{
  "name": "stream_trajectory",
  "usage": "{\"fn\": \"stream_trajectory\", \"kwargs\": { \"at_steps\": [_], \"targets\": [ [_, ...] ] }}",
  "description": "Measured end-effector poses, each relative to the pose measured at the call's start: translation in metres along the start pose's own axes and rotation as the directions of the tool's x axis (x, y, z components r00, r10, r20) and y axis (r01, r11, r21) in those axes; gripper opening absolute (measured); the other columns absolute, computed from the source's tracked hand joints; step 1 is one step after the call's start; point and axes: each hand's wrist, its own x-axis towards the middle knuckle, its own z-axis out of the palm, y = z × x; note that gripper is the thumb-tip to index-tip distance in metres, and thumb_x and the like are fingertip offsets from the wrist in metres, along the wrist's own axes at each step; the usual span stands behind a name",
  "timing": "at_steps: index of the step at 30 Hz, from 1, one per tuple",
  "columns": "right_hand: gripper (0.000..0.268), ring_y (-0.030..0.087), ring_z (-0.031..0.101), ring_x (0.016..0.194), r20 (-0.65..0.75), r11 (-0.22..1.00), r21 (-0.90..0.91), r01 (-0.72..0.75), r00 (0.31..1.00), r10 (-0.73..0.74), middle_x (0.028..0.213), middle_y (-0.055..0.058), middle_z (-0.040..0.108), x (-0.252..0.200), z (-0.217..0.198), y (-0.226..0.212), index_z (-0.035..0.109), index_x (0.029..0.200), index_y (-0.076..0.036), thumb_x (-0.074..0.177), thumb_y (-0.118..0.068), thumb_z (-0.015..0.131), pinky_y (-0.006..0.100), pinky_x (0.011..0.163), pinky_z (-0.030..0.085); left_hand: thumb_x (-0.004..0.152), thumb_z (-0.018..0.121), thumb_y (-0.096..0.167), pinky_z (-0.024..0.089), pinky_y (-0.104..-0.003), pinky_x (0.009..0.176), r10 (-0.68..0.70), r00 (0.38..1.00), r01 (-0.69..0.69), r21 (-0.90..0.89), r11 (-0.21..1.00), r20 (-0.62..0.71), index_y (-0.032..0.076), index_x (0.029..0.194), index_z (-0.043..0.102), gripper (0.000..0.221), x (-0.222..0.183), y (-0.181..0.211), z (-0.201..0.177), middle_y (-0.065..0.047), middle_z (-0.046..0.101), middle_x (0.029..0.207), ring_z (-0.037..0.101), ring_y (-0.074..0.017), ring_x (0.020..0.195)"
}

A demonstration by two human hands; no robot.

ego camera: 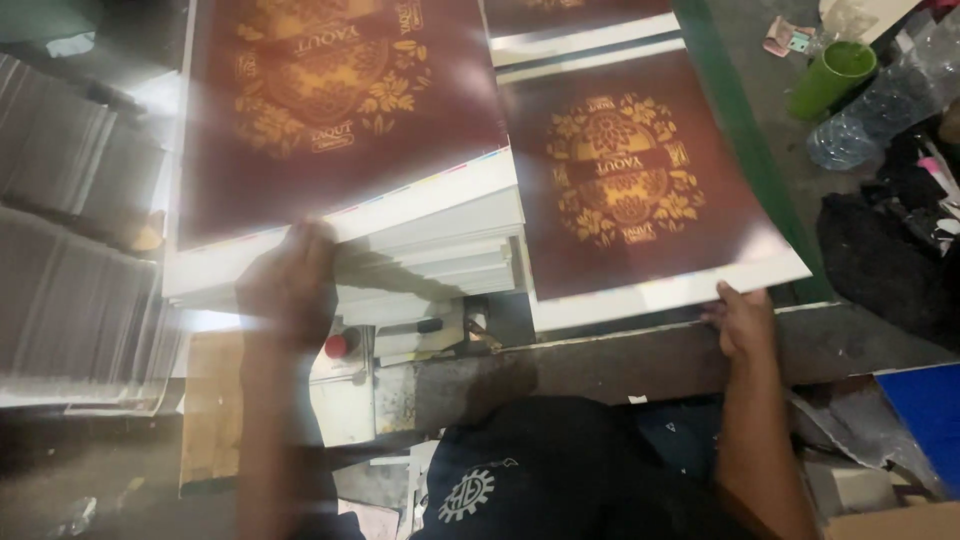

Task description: Flipping and stacking large printed paper sheets on a production table.

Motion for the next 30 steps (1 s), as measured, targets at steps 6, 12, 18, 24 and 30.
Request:
{"fn": "stream_trajectory", "kwargs": {
  "at_steps": [6, 12, 18, 24, 30],
  "targets": [
    [0.049, 0.023, 0.073, 0.08, 0.056, 0.999, -0.043, -0.028, 0.998, 0.03, 0.108, 0.006, 0.068, 0.026, 0.03, -0.012, 0.038, 0.15, -0.01, 0.105, -0.019, 0.056, 0.034, 0.052, 0.052, 0.106, 0.056, 0.003, 0.057, -0.047, 0.079, 0.067, 0.958, -0.113, -0.154, 0.982, -0.277, 0.012, 0.136, 0.062, 0.032, -0.002, -0.006, -0.007, -0.012, 0.071, 0.111, 0.07, -0.0334, 0.09],
    [0.08, 0.027, 0.072, 0.08, 0.048, 0.994, -0.091, -0.064, 0.997, 0.069, 0.111, 0.022, 0.073, -0.018, 0.033, 0.028, 0.016, 0.168, -0.013, 0.102, -0.024, 0.06, 0.037, 0.058, 0.052, 0.1, 0.065, 0.005, 0.053, -0.045, 0.061, -0.058, 0.875, 0.013, -0.097, 0.995, -0.481, 0.002, 0.111, 0.07, 0.012, 0.007, -0.001, -0.006, -0.018, 0.078, 0.108, 0.068, -0.0301, 0.071],
    [0.069, 0.026, 0.072, 0.09, 0.363, 0.994, -0.096, 0.043, 0.932, -0.005, 0.118, 0.019, 0.075, -0.091, 0.122, -0.052, 0.042, 0.16, -0.005, 0.1, -0.036, 0.056, 0.036, 0.065, 0.054, 0.095, 0.066, 0.003, 0.059, -0.039, 0.078, 0.092, 0.889, -0.252, -0.312, 0.916, -0.448, -0.001, 0.12, 0.066, 0.025, 0.024, 0.11, -0.018, -0.018, 0.069, 0.117, 0.07, -0.0273, 0.096],
    [0.054, 0.026, 0.074, 0.092, 0.613, 0.96, 0.273, 0.063, 0.758, -0.224, 0.115, 0.018, 0.07, -0.161, 0.186, -0.154, 0.039, 0.141, -0.006, 0.099, -0.035, 0.057, 0.038, 0.064, 0.06, 0.082, 0.063, 0.013, 0.056, -0.045, 0.094, 0.326, 0.904, -0.404, -0.305, 0.862, -0.277, -0.009, 0.12, 0.061, 0.044, 0.022, 0.168, -0.031, -0.025, 0.065, 0.12, 0.067, -0.0355, 0.112],
    [0.034, 0.023, 0.067, 0.085, 0.282, 0.96, 0.263, 0.092, 0.945, -0.168, 0.101, 0.013, 0.066, -0.13, 0.149, -0.144, 0.048, 0.129, -0.002, 0.101, -0.017, 0.06, 0.037, 0.065, 0.059, 0.1, 0.071, 0.019, 0.055, -0.046, 0.1, 0.214, 0.875, -0.444, -0.543, 0.712, -0.435, -0.002, 0.12, 0.061, 0.031, -0.002, 0.139, -0.102, -0.019, 0.067, 0.123, 0.069, -0.0345, 0.112]
  ]
}}
